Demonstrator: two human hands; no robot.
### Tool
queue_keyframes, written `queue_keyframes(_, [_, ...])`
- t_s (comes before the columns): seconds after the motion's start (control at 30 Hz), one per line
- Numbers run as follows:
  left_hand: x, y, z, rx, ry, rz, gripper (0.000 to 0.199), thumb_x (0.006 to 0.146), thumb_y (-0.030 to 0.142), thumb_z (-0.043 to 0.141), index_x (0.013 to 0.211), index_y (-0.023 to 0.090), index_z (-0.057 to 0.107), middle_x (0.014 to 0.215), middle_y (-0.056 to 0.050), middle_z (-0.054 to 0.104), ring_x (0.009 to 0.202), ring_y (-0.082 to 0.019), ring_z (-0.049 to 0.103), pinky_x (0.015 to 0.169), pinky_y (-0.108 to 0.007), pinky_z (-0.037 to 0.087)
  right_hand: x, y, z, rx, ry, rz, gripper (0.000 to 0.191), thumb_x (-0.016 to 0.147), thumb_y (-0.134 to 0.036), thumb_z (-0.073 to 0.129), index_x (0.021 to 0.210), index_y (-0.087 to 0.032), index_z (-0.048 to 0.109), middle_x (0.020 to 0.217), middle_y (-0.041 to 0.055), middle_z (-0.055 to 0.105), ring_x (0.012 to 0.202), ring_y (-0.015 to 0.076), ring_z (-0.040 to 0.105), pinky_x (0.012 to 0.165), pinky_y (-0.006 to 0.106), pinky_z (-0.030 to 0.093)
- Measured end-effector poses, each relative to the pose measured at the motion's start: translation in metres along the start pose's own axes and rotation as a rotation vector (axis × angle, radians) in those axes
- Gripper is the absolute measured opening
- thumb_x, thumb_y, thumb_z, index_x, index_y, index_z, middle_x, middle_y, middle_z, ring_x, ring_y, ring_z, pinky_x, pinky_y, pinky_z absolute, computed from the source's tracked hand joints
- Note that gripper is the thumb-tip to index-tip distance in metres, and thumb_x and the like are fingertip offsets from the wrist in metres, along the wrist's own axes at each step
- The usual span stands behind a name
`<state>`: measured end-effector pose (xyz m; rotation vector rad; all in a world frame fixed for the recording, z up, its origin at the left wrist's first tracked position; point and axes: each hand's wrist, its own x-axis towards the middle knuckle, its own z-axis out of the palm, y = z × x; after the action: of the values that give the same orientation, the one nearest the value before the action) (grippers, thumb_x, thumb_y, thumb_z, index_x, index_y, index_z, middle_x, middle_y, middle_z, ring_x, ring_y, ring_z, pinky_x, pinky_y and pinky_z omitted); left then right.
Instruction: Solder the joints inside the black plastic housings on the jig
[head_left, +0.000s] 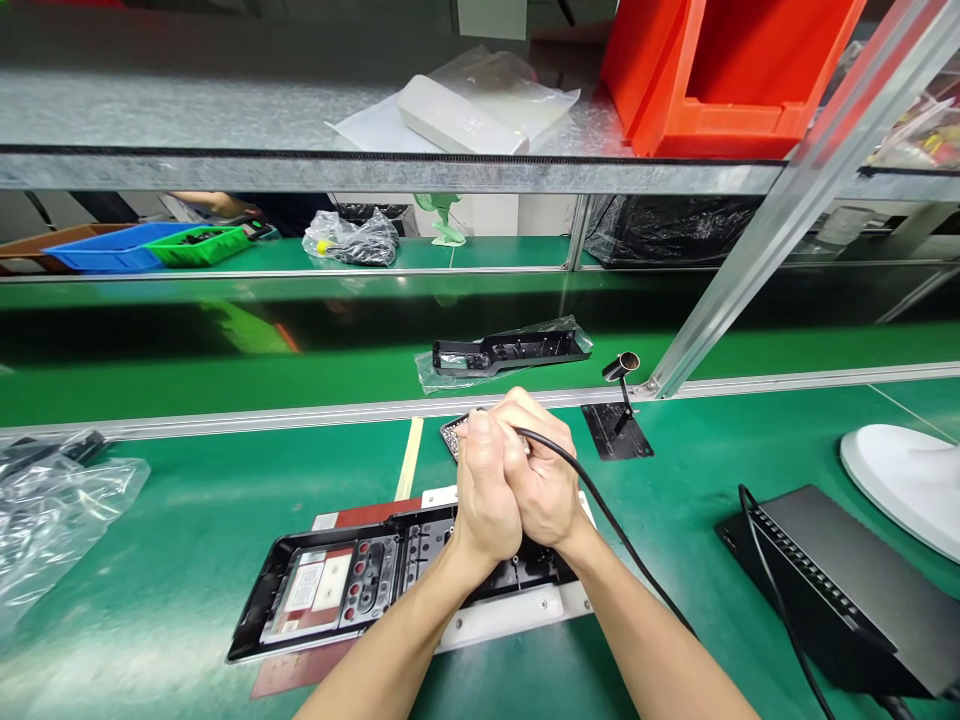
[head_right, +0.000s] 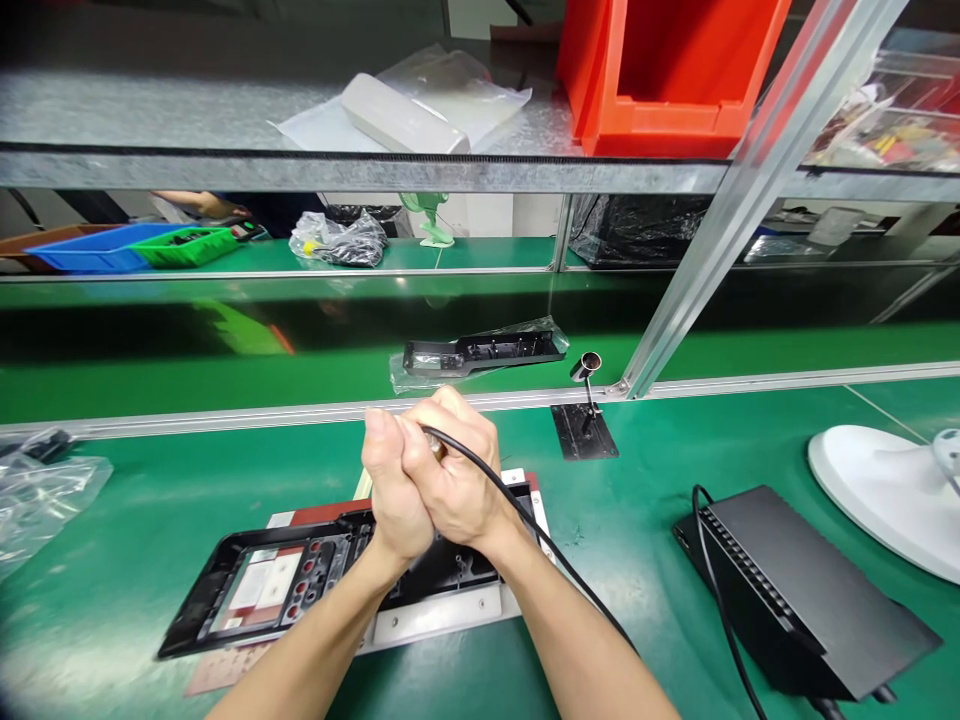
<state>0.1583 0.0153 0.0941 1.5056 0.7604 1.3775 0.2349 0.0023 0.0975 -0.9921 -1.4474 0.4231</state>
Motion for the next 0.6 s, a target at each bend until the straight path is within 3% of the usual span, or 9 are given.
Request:
queue_keyframes(0.27, [-0.0009, -0.003, -0.0017, 0.005, -0.003, 0.002, 0.063, 0.098, 0.07, 0.021, 0.058, 0.025, 0.039, 0.06, -0.001, 0.044, 0.059, -0.018, 0.042, 0.063, -0.036, 0.04, 0.0008, -0.0011, 0.0005, 0.017, 0.0, -0.019, 0.038, 0.1, -0.044, 0.042, 0.08, -0.025, 0.069, 0.076, 0.0043, 0.057, 0.074, 0.0187, 0.055, 0.068, 0.036, 0.048])
queue_keyframes(0.6, [-0.0028, -0.0085, -0.0019, 0.03, 0.011, 0.013, 0.057, 0.102, 0.062, 0.021, 0.062, 0.025, 0.037, 0.063, -0.001, 0.044, 0.061, -0.018, 0.041, 0.064, -0.036, 0.038, 0.0, 0.0001, 0.0002, 0.032, -0.001, -0.019, 0.031, 0.096, -0.038, 0.051, 0.074, -0.02, 0.064, 0.074, 0.0025, 0.053, 0.073, 0.0167, 0.05, 0.068, 0.034, 0.046])
